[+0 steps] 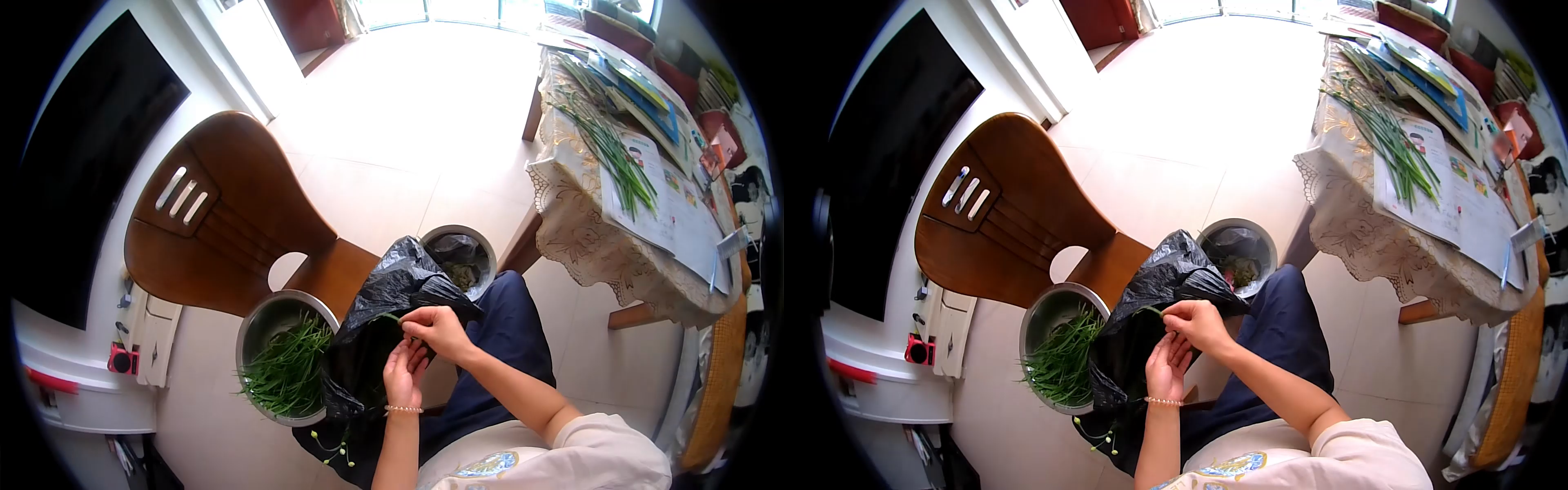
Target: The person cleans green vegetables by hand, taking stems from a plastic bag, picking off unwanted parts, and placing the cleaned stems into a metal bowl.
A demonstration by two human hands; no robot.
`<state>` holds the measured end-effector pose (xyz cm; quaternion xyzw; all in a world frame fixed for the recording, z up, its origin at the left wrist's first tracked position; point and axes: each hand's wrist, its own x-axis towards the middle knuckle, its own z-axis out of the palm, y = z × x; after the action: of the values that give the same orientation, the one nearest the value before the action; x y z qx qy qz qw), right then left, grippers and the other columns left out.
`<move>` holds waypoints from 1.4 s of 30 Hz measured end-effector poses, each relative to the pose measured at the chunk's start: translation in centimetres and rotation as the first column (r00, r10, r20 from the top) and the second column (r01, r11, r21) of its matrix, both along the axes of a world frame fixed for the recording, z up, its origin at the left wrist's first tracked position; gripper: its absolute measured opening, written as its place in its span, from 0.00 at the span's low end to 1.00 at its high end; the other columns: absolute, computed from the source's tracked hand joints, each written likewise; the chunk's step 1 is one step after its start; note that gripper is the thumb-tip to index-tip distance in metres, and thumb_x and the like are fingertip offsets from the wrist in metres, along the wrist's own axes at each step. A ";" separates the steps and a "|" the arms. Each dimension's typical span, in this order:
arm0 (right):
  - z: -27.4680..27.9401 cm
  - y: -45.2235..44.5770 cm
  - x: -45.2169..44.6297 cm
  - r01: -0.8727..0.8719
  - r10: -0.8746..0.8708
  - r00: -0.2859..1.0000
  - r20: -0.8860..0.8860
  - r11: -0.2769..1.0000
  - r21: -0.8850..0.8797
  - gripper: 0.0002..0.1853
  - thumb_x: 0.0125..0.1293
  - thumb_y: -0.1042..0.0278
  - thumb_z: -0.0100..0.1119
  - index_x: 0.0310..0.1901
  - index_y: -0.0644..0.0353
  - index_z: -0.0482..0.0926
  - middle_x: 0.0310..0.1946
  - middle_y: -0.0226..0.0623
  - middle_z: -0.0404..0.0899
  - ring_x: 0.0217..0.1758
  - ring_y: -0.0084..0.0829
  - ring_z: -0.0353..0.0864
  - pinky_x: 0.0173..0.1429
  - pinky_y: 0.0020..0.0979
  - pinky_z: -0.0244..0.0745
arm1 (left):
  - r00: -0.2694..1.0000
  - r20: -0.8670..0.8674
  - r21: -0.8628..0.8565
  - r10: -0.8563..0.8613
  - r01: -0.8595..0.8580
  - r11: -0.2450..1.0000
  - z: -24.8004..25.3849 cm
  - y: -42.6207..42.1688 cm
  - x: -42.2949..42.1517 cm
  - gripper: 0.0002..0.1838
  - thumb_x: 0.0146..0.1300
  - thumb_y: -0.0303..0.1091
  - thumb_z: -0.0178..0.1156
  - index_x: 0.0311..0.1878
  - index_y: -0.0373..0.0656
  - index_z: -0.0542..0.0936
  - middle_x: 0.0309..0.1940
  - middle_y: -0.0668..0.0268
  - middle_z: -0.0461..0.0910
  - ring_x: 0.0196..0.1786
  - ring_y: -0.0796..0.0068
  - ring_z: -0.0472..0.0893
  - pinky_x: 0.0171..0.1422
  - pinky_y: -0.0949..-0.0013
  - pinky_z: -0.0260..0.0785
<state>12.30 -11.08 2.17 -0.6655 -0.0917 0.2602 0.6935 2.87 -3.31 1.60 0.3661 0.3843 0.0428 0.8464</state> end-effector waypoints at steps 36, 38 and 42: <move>1.5 -5.5 -5.1 -0.247 0.356 0.899 0.254 0.893 -0.377 0.12 0.60 0.60 0.54 0.38 0.60 0.78 0.32 0.44 0.80 0.36 0.45 0.78 0.39 0.36 0.72 | 0.970 -0.005 0.227 -0.244 0.238 0.944 0.3 -1.2 -3.8 0.13 0.64 0.39 0.54 0.44 0.41 0.76 0.29 0.72 0.77 0.28 0.88 0.68 0.28 0.84 0.57; 1.5 -5.5 -5.6 -0.344 0.416 0.881 0.224 0.889 -0.302 0.12 0.59 0.60 0.56 0.36 0.62 0.77 0.29 0.42 0.80 0.31 0.41 0.78 0.36 0.34 0.72 | 0.973 0.001 0.261 -0.229 0.221 0.940 1.2 -1.0 -4.8 0.11 0.63 0.36 0.55 0.43 0.38 0.77 0.23 0.74 0.76 0.18 0.93 0.62 0.20 0.87 0.50; 0.5 -5.4 -5.6 -0.449 0.441 0.875 -0.200 0.894 0.005 0.14 0.60 0.57 0.58 0.33 0.62 0.78 0.21 0.29 0.76 0.23 0.20 0.71 0.30 0.23 0.67 | 0.979 -0.017 0.201 -0.203 0.202 0.958 2.2 -0.6 -5.2 0.09 0.62 0.36 0.57 0.38 0.40 0.77 0.20 0.75 0.73 0.16 0.91 0.63 0.18 0.86 0.51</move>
<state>6.69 -16.45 2.71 -0.6119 -0.1682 0.4785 0.6069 -2.33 -3.95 3.82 0.4874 0.3370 -0.0045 0.8055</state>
